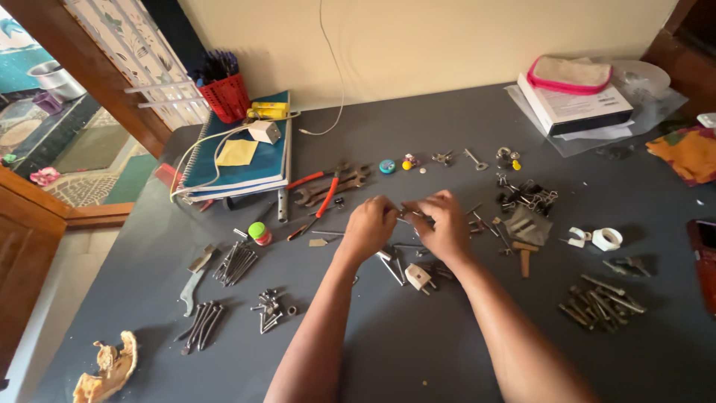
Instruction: The person sorts small hardware items on a table by hand, picking through screws, nails, bolts, keys, and metal pieces and grouping them into separate piles.
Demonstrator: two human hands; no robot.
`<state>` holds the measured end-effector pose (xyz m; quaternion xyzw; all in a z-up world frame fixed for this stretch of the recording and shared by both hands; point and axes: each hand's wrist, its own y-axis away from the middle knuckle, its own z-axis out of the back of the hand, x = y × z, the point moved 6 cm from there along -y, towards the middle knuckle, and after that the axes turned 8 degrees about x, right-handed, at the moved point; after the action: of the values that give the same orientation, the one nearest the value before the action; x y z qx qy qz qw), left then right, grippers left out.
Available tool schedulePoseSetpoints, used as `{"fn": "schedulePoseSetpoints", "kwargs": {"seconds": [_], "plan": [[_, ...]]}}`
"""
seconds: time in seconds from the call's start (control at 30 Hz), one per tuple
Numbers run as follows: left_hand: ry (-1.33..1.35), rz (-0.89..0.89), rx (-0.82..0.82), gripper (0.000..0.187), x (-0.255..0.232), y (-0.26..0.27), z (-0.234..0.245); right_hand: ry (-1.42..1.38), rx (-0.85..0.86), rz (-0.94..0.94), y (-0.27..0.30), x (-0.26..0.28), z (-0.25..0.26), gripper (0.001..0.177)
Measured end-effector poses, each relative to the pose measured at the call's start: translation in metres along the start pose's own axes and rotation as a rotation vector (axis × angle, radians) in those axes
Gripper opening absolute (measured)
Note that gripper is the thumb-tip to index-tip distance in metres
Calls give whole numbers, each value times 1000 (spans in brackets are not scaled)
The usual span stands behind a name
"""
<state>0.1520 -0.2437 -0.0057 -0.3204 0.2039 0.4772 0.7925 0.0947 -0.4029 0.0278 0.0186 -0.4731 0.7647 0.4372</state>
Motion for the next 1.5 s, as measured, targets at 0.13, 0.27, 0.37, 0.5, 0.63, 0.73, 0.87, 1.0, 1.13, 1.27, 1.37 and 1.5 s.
{"fn": "schedulePoseSetpoints", "kwargs": {"seconds": [0.13,0.27,0.37,0.5,0.63,0.73,0.87,1.0,1.13,1.27,1.37,1.5], "plan": [[102,-169,-15,15,-20,-2,16,-8,22,-64,-2,9,-2,27],[252,-122,97,15,-33,1,29,53,-61,-42,-1,20,3,28],[263,-64,132,14,-38,3,36,-16,-32,-70,-2,15,-1,19],[192,-14,176,12,-35,4,43,45,3,-63,3,4,-8,14],[-28,106,38,9,-19,6,47,-6,-98,-202,12,-31,1,10],[-104,42,-29,9,-14,6,32,-84,-221,-389,20,-66,8,7],[-308,-82,-31,29,-19,11,-3,-76,-356,-367,29,-77,11,8],[-402,-72,36,22,-19,13,-18,-91,-338,-398,29,-76,8,12],[-447,-50,72,12,-18,14,-17,-94,-309,-360,28,-71,3,18],[-441,-17,64,10,-19,12,-15,-208,-298,-368,24,-66,-6,19],[-472,-8,99,13,-17,13,-17,-271,-273,-374,20,-58,-4,16],[-469,-45,103,17,-18,11,-21,-277,-263,-374,10,-49,31,13]]}}
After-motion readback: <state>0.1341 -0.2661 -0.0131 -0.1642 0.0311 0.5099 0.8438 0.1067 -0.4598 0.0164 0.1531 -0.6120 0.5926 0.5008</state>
